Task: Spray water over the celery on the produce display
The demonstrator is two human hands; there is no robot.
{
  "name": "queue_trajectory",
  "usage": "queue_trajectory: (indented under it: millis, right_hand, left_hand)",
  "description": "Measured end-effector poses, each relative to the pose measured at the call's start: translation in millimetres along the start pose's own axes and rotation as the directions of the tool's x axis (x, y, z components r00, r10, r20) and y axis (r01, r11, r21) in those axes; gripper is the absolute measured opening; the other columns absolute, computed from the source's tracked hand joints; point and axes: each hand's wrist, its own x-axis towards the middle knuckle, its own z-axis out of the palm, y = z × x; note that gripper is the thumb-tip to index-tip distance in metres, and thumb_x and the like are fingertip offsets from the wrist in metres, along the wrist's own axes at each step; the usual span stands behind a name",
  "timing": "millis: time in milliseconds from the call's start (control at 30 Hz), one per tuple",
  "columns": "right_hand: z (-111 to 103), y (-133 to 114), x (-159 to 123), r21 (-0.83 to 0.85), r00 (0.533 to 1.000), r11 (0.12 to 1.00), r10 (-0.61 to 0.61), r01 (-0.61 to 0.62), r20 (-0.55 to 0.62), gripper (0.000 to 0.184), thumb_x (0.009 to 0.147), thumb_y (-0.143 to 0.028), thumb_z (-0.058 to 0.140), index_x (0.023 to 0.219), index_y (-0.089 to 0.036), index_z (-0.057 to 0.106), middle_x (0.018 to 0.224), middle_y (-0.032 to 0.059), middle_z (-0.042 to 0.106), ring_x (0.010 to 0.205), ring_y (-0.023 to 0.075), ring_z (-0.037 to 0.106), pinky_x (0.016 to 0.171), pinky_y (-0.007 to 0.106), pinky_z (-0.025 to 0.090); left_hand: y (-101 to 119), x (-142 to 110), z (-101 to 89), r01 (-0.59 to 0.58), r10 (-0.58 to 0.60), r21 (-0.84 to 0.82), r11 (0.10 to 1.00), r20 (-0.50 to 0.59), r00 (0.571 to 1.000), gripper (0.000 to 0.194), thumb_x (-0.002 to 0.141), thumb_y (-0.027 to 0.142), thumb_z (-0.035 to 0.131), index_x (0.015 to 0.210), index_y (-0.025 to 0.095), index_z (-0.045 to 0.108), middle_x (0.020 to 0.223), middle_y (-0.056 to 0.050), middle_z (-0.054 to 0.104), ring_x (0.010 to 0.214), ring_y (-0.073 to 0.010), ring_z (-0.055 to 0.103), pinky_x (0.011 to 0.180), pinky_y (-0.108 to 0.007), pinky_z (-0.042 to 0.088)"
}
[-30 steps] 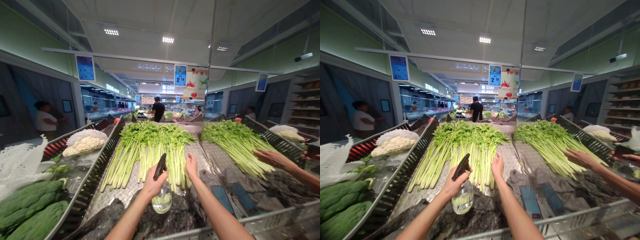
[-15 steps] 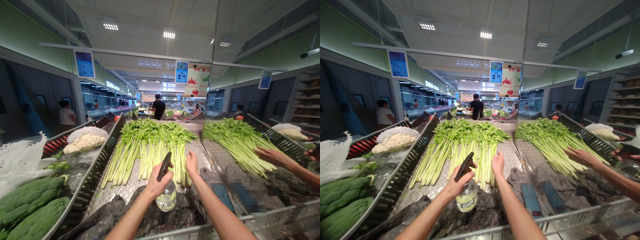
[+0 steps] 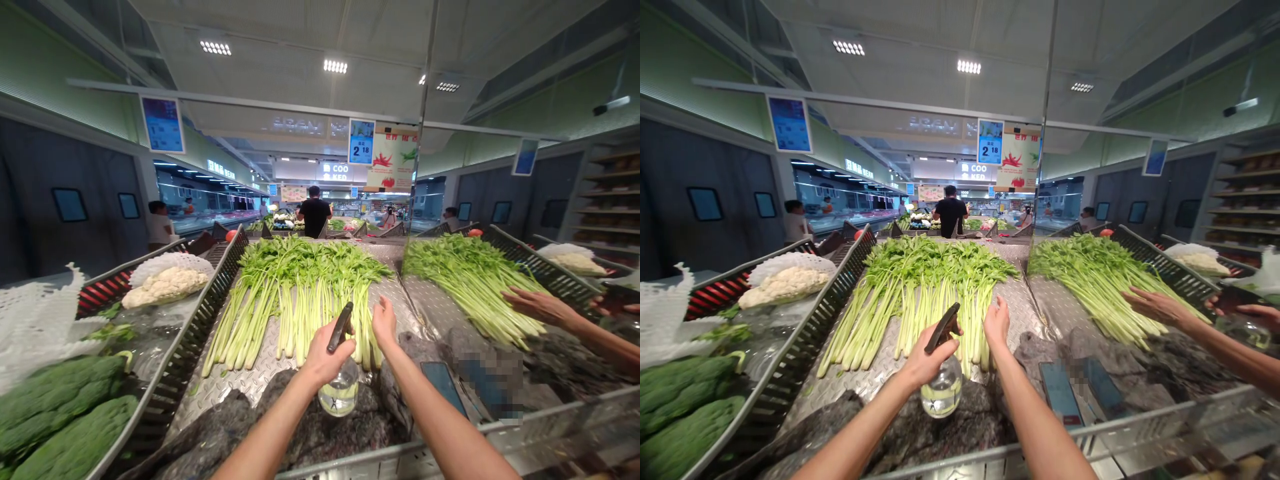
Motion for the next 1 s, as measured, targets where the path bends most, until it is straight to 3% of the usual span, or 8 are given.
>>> queue_trajectory:
  millis: [133, 367, 533, 767, 1000]
  right_hand:
    - [0, -2, 1, 0.002, 1.0, 1.0, 0.002, -0.002, -0.007, 0.048, 0.07, -0.025, 0.031, 0.114, -0.009, 0.044, 0.115, 0.0153, 0.049, 0.104, 0.024, 0.045, 0.088, 0.033, 0.031]
    - [2, -7, -1, 0.013, 1.0, 1.0, -0.007, 0.007, -0.008, 0.049, 0.07, -0.025, 0.032, 0.115, -0.01, 0.043, 0.114, 0.0138, 0.05, 0.104, 0.0245, 0.045, 0.087, 0.034, 0.032]
    - [12, -14, -8, 0.016, 1.0, 1.0, -0.011, 0.01, 0.023, 0.049, 0.07, -0.025, 0.033, 0.115, -0.011, 0.044, 0.116, 0.0128, 0.049, 0.106, 0.0245, 0.044, 0.087, 0.034, 0.032]
    - [31, -28, -18, 0.028, 0.995, 0.997, -0.07, 0.068, 0.078, 0.05, 0.071, -0.025, 0.031, 0.117, -0.008, 0.041, 0.117, 0.0156, 0.047, 0.107, 0.0248, 0.043, 0.089, 0.035, 0.031]
    - [50, -40, -29, 0.077, 0.99, 0.994, -0.08, 0.072, 0.112, 0.049, 0.071, -0.026, 0.032, 0.117, -0.01, 0.042, 0.118, 0.0137, 0.047, 0.106, 0.0239, 0.043, 0.089, 0.035, 0.031]
  left_hand:
    - [4, -1, -0.8, -0.017, 0.018, -0.027, 1.0, 0.047, 0.999, 0.021, 0.067, 0.023, 0.045, 0.085, 0.017, 0.054, 0.061, 0.003, 0.049, 0.056, -0.0104, 0.044, 0.054, -0.022, 0.033]
    - [0, -1, -18.3, 0.001, 0.0, 0.021, 1.0, -0.03, 1.0, 0.02, 0.068, 0.026, 0.043, 0.08, 0.016, 0.056, 0.067, 0.001, 0.054, 0.062, -0.0128, 0.049, 0.058, -0.023, 0.036]
    - [-18, -7, -43.2, 0.066, -0.052, 0.076, 0.995, -0.172, 0.984, 0.024, 0.069, 0.03, 0.042, 0.081, 0.015, 0.056, 0.068, -0.001, 0.055, 0.061, -0.0137, 0.05, 0.057, -0.025, 0.037]
    - [-29, -22, -89.0, 0.181, -0.125, 0.132, 0.974, -0.349, 0.929, 0.032, 0.068, 0.037, 0.042, 0.087, 0.015, 0.057, 0.059, 0.001, 0.053, 0.057, -0.0144, 0.049, 0.056, -0.027, 0.038]
    - [-31, -38, -124.8, 0.21, -0.123, 0.176, 0.962, -0.408, 0.905, 0.029, 0.069, 0.036, 0.044, 0.083, 0.015, 0.057, 0.069, -0.001, 0.058, 0.067, -0.0168, 0.052, 0.064, -0.029, 0.04]
